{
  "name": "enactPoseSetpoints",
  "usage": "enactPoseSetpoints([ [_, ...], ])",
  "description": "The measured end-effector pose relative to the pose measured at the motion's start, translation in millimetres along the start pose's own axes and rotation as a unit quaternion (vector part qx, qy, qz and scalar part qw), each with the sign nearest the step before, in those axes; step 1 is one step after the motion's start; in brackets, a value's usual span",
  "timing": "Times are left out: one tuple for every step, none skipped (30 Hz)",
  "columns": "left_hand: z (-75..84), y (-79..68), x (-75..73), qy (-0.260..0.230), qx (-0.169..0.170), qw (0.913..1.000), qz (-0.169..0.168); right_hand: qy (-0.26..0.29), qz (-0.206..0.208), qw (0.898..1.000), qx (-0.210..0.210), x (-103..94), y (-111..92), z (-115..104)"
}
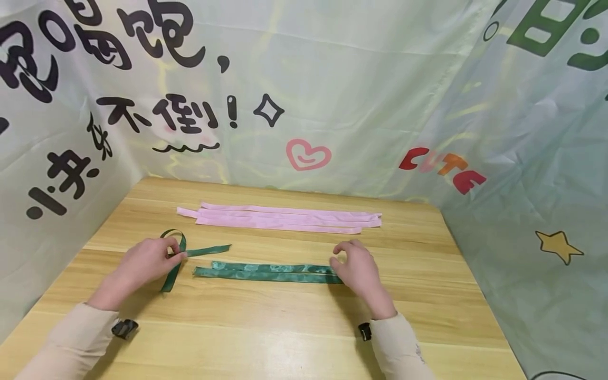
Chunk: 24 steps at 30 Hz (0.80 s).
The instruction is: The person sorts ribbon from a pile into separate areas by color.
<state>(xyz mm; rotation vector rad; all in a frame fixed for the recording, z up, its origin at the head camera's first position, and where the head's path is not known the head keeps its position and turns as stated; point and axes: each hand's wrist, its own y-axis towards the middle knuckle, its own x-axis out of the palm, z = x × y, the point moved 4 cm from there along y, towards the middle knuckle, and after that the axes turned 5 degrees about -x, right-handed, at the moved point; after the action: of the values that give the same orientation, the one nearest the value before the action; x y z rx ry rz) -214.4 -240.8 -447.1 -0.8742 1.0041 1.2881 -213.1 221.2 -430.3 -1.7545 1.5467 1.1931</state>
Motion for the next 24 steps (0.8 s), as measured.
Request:
enactPoseSetpoints([
  [-1.4,0.0,1.6,0.0,-0.004,1.0,-0.001,-0.002,0.001,1.0,-0.008,2.6,3,-5],
  [-2.7,-0.2,3.3,0.0,-0.008,1.0,-0.004,-0.002,0.002,1.0,-0.016,5.2,6,-11],
  [-3.7,-0.2,4.8,0.0,-0.009,0.9999,-0.007,-0.002,0.002,1.0,-0.024,7.9,9,-17],
  [-4.5,-0.1,6.2,0.0,-0.009,0.9999,-0.01,-0.001,0.0,0.999,-0.032,10.5,12,-22],
  [-5.1,0.2,7.3,-0.001,-0.007,0.9999,-0.013,0.0,-0.002,0.999,-0.039,13.1,14,-28],
  [-5.6,0.3,8.5,-0.001,-0.005,0.9999,-0.015,0.0,-0.005,0.999,-0.046,15.3,16,-34],
  [-5.8,0.5,9.5,-0.002,-0.001,0.9999,-0.016,0.002,-0.007,0.999,-0.053,17.4,18,-40],
  [-5.9,0.7,10.0,-0.003,0.002,0.9998,-0.017,0.004,-0.011,0.998,-0.059,19.6,19,-46],
  [-6.0,0.8,10.4,-0.002,0.007,0.9999,-0.016,0.004,-0.013,0.998,-0.065,21.6,21,-51],
  [-6.3,0.5,10.9,-0.003,0.009,0.9999,-0.013,0.004,-0.016,0.997,-0.07,23.8,22,-56],
  [-6.6,0.2,11.4,-0.003,0.009,0.9999,-0.009,0.005,-0.018,0.997,-0.074,25.7,23,-61],
  [-7.0,-0.4,11.8,-0.003,0.006,1.0,-0.005,0.007,-0.02,0.997,-0.077,27.4,24,-66],
  [-7.5,-0.7,12.0,-0.002,0.003,1.0,0.001,0.009,-0.021,0.997,-0.08,29.6,25,-70],
  [-7.9,-1.3,12.1,-0.002,-0.002,1.0,0.006,0.012,-0.023,0.996,-0.082,31.7,26,-74],
  [-8.4,-1.8,12.3,0.0,-0.007,0.9999,0.01,0.013,-0.025,0.996,-0.084,33.6,26,-79],
  [-8.7,-2.2,12.7,-0.001,-0.012,0.9999,0.012,0.014,-0.027,0.996,-0.086,35.6,27,-83],
  [-8.8,-2.4,13.1,-0.002,-0.016,0.9998,0.013,0.017,-0.03,0.996,-0.088,37.8,28,-87],
  [-8.7,-2.6,13.4,-0.003,-0.018,0.9998,0.013,0.017,-0.032,0.995,-0.091,39.9,28,-91],
  [-8.4,-2.8,13.8,-0.005,-0.018,0.9998,0.011,0.018,-0.036,0.995,-0.094,42.0,29,-94],
  [-8.0,-2.9,14.2,-0.007,-0.018,0.9998,0.009,0.02,-0.038,0.994,-0.098,43.9,29,-99],
  [-7.7,-2.9,14.5,-0.009,-0.015,0.9998,0.007,0.022,-0.041,0.994,-0.101,45.8,30,-103],
  [-7.3,-2.9,14.8,-0.012,-0.012,0.9998,0.006,0.024,-0.044,0.993,-0.104,47.5,30,-106],
  [-6.8,-2.9,14.8,-0.013,-0.009,0.9999,0.005,0.028,-0.047,0.993,-0.108,49.2,31,-110],
  [-6.5,-3.0,14.9,-0.014,-0.007,0.9999,0.006,0.03,-0.05,0.992,-0.112,50.8,31,-114],
])
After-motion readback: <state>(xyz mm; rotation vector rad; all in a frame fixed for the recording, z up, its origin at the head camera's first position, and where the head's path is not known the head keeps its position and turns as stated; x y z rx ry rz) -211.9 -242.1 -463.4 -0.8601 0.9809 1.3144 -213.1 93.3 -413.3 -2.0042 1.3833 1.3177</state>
